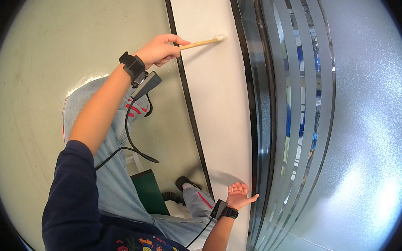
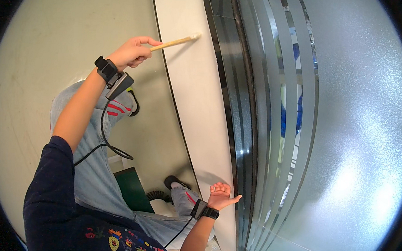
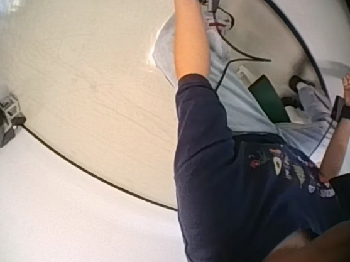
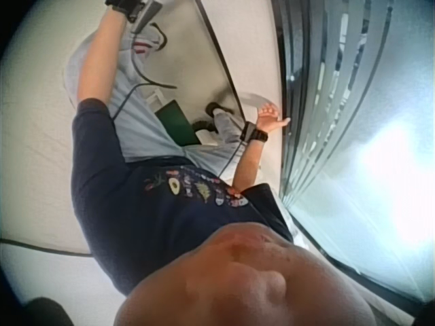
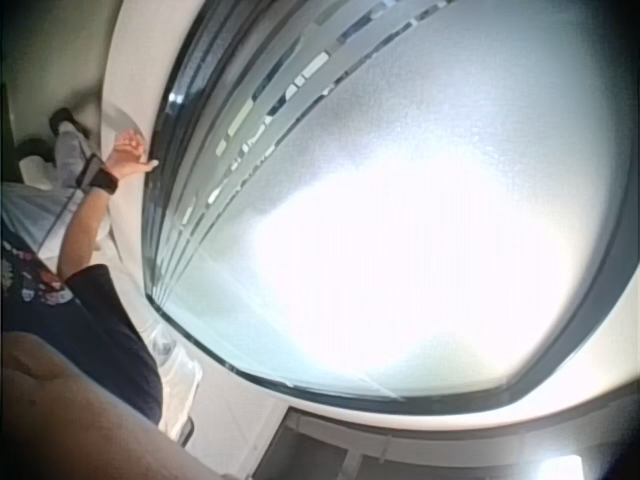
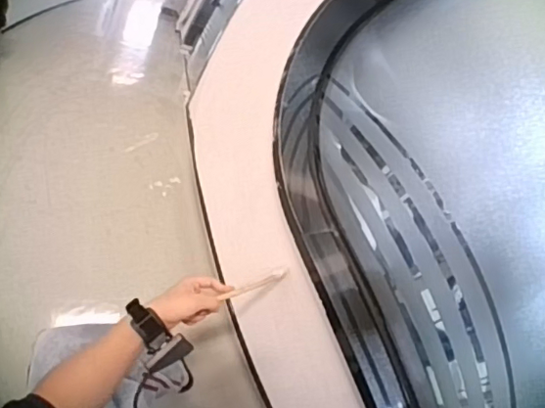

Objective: Painting a wall and the frame of a glass door using a brush.

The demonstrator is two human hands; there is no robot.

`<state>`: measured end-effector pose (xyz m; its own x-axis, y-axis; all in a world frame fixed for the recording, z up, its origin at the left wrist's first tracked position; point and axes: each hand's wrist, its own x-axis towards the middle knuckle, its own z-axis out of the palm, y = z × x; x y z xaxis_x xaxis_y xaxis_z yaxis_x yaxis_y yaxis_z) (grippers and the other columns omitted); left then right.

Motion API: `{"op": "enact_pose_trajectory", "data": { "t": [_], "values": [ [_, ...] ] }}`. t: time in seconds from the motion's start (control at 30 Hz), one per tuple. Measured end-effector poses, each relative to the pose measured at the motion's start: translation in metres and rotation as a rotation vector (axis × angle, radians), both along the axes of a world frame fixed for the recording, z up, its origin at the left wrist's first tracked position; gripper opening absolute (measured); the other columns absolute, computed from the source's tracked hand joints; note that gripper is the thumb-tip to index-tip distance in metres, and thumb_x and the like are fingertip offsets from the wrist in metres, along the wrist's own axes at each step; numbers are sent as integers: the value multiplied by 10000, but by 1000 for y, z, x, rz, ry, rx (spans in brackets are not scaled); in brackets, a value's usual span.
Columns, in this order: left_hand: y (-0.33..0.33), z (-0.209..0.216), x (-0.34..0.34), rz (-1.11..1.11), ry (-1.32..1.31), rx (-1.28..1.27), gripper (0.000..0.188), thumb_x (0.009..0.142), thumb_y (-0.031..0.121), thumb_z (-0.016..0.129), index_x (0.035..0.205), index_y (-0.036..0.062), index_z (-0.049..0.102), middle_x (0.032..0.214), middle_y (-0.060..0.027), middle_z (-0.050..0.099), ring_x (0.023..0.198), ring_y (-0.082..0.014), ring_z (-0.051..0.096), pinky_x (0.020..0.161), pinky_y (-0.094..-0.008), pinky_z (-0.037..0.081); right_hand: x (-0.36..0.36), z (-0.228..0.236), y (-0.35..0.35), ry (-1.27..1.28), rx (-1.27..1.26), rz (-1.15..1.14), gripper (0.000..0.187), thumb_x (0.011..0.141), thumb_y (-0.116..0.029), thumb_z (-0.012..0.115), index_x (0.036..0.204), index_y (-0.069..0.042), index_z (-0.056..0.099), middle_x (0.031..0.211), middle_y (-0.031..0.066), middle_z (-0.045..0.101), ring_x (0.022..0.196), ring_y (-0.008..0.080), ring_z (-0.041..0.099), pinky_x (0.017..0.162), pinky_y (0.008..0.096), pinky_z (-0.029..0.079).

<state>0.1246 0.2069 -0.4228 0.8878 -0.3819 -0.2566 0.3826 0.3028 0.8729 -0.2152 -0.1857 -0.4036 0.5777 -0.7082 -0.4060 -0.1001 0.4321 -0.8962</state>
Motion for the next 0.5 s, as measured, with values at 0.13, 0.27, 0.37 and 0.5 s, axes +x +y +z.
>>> {"op": "enact_pose_trajectory", "data": {
  "t": [0.13, 0.27, 0.37, 0.5],
  "values": [
    [0, 0, -3, -212, -37, 76, 358, 664, 15, 496, 1012, 46, 574, 507, 46, 382, 365, -25, 240, 341, -207, 151, 1, -1, 1, 5, -3, -12, 715, 679, -744, 314, 721, -69, 544, 714, 90, 573, 644, 228, 530, 592, 359, 422],
    [-6, -1, -7, -413, -103, 171, 370, 646, 13, 502, 1005, 49, 583, 497, 54, 379, 369, -25, 245, 341, -205, 169, 1, 0, 1, 6, -4, -5, 714, 677, -743, 316, 724, -69, 545, 706, 89, 572, 643, 227, 530, 594, 360, 421],
    [-11, -3, -8, -492, -151, 288, 382, 639, 3, 513, 1008, 69, 585, 512, 42, 400, 367, -36, 255, 346, -212, 181, 1, 1, 3, 7, 6, -12, 713, 676, -744, 318, 724, -70, 544, 703, 88, 572, 641, 227, 529, 597, 361, 419],
    [-5, -5, -5, -352, -118, 158, 364, 644, 19, 513, 1001, 47, 579, 490, 78, 369, 374, -20, 232, 345, -199, 172, 1, 0, 3, 13, -1, -8, 711, 676, -744, 315, 720, -73, 542, 707, 87, 571, 642, 227, 526, 601, 360, 417]
  ]
}}
